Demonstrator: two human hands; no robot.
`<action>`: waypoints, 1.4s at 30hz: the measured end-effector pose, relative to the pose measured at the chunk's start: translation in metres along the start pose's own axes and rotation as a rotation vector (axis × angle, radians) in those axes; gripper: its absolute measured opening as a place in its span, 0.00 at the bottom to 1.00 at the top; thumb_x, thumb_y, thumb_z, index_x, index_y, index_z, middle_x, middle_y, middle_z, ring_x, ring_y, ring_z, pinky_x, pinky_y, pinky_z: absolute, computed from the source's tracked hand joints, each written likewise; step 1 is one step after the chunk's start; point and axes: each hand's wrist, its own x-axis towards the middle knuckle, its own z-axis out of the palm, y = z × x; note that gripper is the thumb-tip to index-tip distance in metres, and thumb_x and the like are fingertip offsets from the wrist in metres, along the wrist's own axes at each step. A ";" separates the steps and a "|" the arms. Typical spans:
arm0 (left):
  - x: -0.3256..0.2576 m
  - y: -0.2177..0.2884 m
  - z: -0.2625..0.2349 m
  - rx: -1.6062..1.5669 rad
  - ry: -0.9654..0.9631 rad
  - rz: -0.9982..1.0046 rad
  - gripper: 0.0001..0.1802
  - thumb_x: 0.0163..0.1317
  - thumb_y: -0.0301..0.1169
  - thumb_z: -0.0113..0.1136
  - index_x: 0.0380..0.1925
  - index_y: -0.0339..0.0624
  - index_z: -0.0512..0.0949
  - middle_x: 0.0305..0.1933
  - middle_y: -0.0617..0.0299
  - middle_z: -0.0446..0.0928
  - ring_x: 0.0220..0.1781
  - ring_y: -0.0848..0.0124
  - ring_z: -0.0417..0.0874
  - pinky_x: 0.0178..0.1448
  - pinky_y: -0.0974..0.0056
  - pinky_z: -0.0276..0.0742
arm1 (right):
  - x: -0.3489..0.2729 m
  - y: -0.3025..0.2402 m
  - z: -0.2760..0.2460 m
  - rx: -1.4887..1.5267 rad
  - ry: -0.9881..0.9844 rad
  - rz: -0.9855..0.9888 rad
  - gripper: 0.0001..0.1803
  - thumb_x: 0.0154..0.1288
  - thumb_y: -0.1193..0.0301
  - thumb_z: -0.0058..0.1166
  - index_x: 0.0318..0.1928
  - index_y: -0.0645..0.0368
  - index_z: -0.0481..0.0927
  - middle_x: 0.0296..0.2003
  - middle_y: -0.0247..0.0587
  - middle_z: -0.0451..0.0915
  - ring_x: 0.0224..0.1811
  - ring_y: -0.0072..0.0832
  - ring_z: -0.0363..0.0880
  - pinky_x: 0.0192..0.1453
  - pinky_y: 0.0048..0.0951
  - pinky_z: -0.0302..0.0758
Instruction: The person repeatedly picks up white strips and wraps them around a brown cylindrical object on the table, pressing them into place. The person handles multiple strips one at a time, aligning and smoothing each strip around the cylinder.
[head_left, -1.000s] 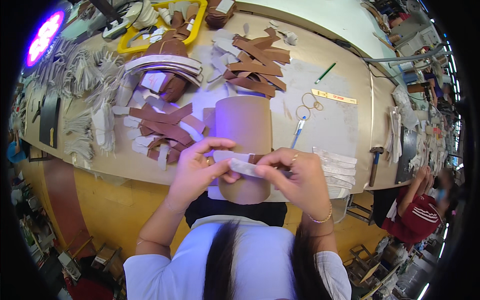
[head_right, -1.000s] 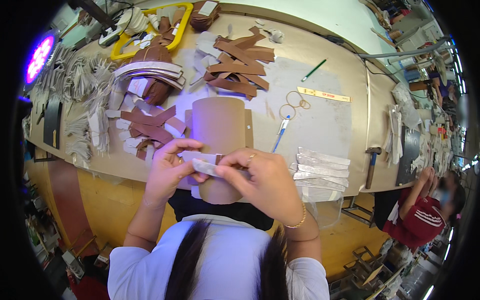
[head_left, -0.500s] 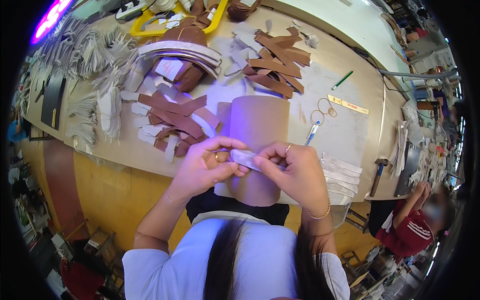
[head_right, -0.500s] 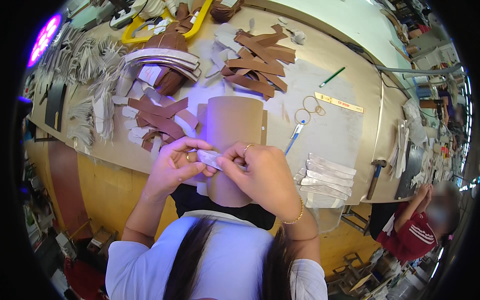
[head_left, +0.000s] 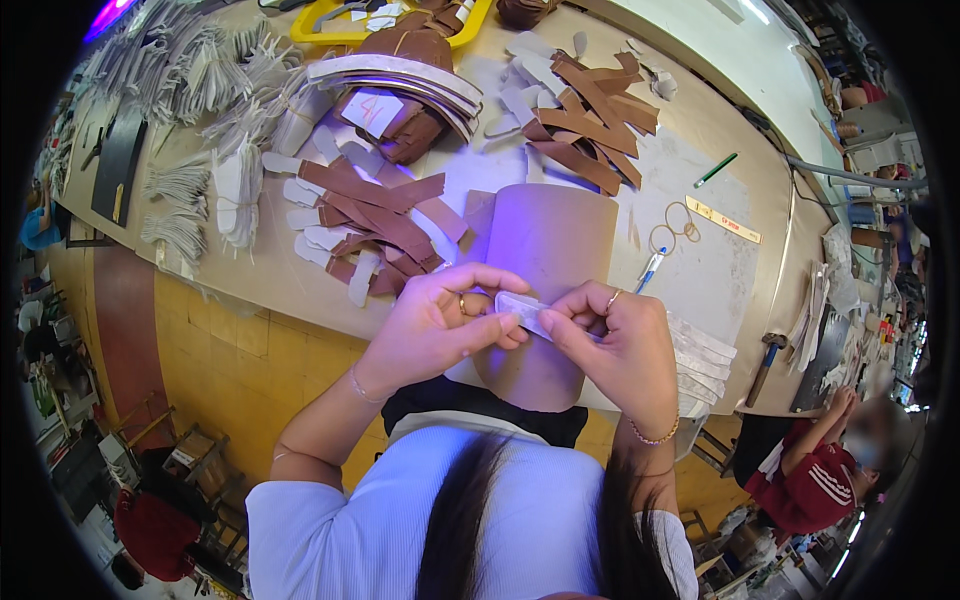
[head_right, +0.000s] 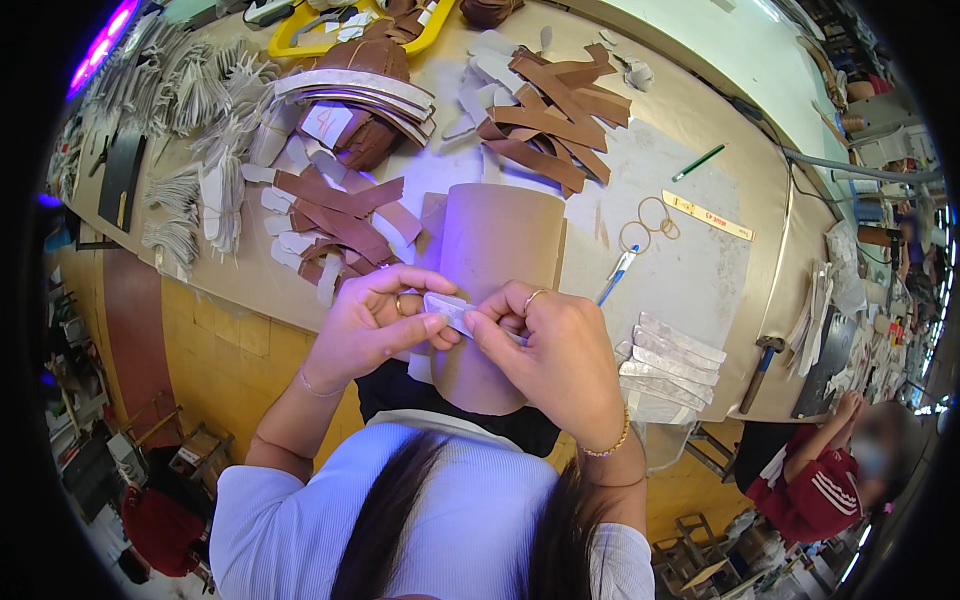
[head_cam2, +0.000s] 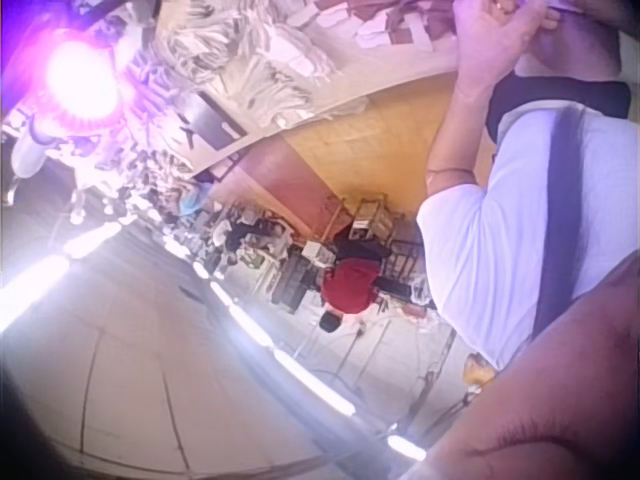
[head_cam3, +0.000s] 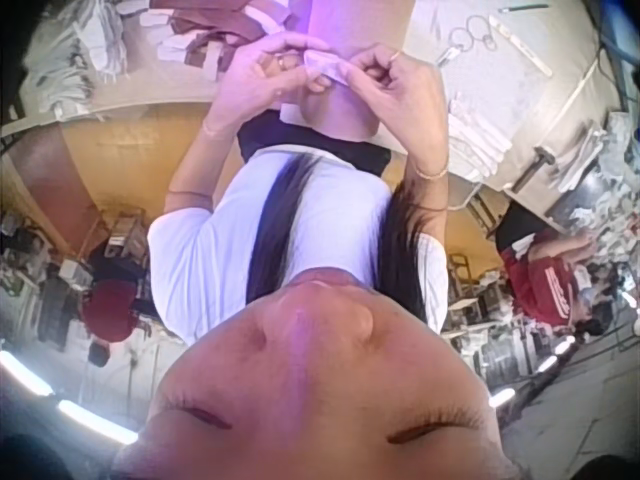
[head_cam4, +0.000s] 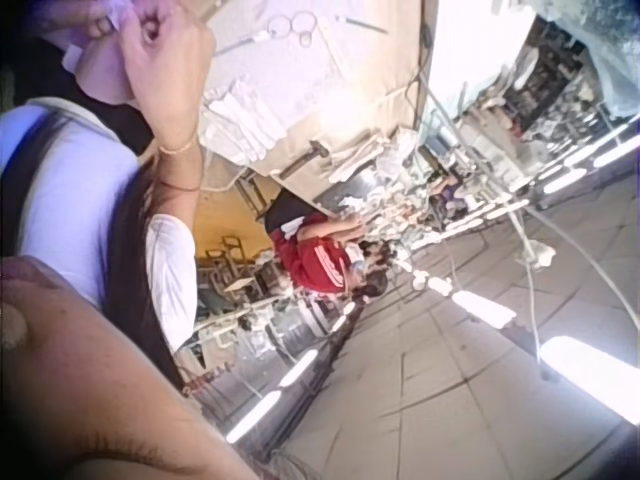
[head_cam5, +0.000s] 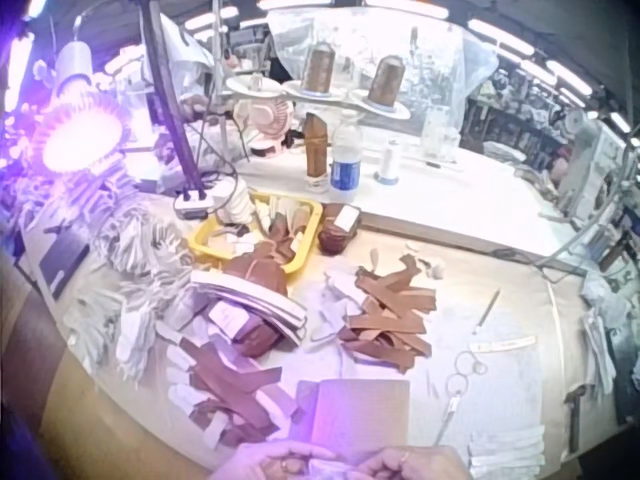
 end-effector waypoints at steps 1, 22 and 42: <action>0.000 0.000 0.001 0.002 0.001 0.000 0.15 0.63 0.20 0.56 0.50 0.29 0.71 0.41 0.54 0.79 0.40 0.70 0.83 0.46 0.67 0.81 | 0.000 0.000 0.000 0.002 0.000 0.002 0.07 0.55 0.74 0.63 0.29 0.66 0.81 0.19 0.34 0.79 0.21 0.14 0.74 0.26 0.17 0.69; 0.003 -0.008 -0.004 0.028 0.053 0.092 0.14 0.63 0.19 0.55 0.48 0.31 0.69 0.37 0.56 0.76 0.33 0.73 0.82 0.38 0.71 0.79 | -0.013 0.024 -0.015 0.211 0.038 -0.046 0.13 0.54 0.74 0.65 0.41 0.62 0.81 0.26 0.39 0.81 0.28 0.23 0.79 0.37 0.22 0.75; 0.005 -0.007 -0.014 0.149 0.060 0.004 0.11 0.63 0.24 0.58 0.44 0.29 0.75 0.33 0.57 0.79 0.27 0.76 0.78 0.33 0.73 0.76 | -0.021 0.014 -0.003 0.098 0.165 -0.079 0.11 0.55 0.77 0.64 0.41 0.61 0.80 0.28 0.38 0.80 0.30 0.23 0.81 0.37 0.22 0.77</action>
